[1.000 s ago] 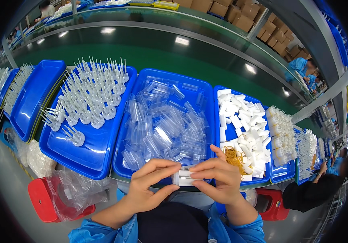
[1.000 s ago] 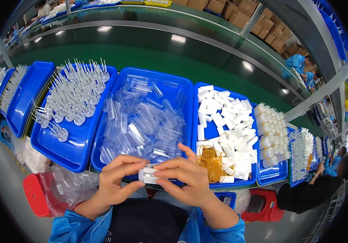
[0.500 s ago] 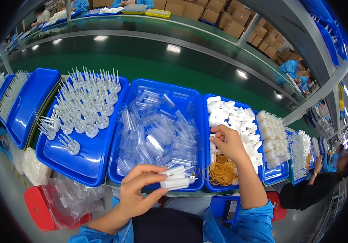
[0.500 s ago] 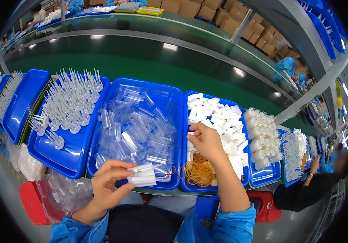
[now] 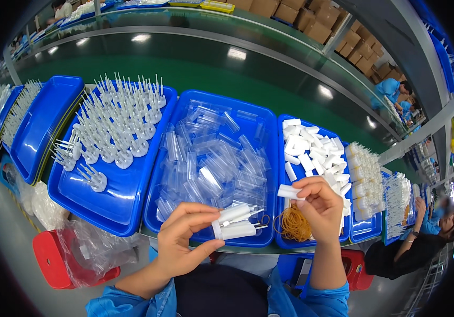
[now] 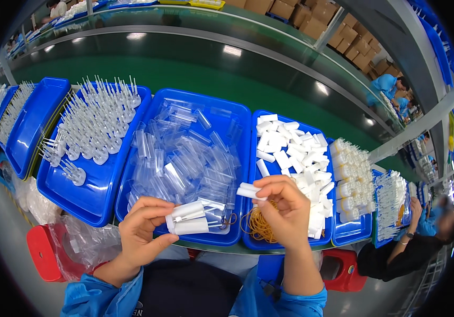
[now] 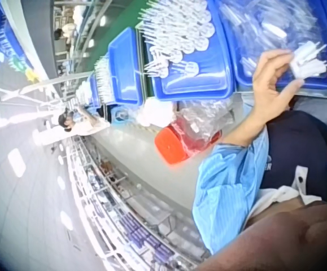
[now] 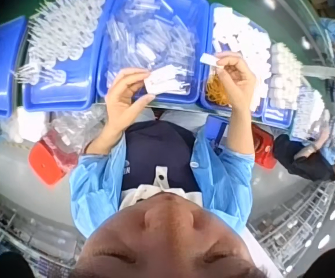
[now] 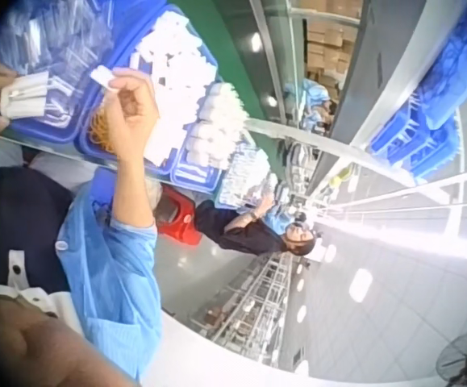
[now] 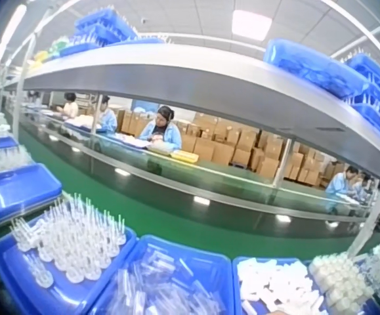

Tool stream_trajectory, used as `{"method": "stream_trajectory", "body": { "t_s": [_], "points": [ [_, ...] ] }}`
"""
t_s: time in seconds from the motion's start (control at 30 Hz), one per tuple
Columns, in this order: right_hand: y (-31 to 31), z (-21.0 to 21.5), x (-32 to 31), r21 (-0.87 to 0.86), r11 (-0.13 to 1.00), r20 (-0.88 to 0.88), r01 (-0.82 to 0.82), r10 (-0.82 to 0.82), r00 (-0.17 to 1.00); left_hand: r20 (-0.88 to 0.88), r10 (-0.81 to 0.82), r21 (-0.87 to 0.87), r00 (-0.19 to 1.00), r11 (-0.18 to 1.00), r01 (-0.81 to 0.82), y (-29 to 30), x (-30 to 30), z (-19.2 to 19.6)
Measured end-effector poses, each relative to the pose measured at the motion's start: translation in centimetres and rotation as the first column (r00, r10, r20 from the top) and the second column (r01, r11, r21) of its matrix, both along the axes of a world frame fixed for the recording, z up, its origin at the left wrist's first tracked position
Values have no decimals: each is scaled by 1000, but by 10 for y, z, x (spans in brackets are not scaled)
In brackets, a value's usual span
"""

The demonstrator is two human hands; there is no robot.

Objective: The person assembles small white plastic components by inserting clear cylindrical pieces into white bases and securing them with rubber bands. The person handles the components one at a time, placing finished units into a blue tray.

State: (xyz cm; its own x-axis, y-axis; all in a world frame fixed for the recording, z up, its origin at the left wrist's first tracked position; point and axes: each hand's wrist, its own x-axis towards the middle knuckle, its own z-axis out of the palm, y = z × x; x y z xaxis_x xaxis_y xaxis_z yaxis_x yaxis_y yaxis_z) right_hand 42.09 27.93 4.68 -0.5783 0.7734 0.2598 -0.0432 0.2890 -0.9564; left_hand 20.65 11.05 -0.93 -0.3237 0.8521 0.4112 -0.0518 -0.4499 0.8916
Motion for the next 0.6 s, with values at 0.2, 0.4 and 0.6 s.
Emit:
{"method": "stream_trajectory", "body": {
  "t_s": [0.2,0.4,0.6],
  "points": [
    [-14,-9,-4,38,998,11,-41,40,999,27,21,-18,999,1000,-21,0,1,6],
    [-27,-5,-6,-15,997,-34,-77,77,996,55,27,-33,998,999,-26,-2,3,6],
    [-34,-6,-8,28,992,-58,-123,125,990,-30,-41,-40,999,998,39,-5,0,3]
  ]
}}
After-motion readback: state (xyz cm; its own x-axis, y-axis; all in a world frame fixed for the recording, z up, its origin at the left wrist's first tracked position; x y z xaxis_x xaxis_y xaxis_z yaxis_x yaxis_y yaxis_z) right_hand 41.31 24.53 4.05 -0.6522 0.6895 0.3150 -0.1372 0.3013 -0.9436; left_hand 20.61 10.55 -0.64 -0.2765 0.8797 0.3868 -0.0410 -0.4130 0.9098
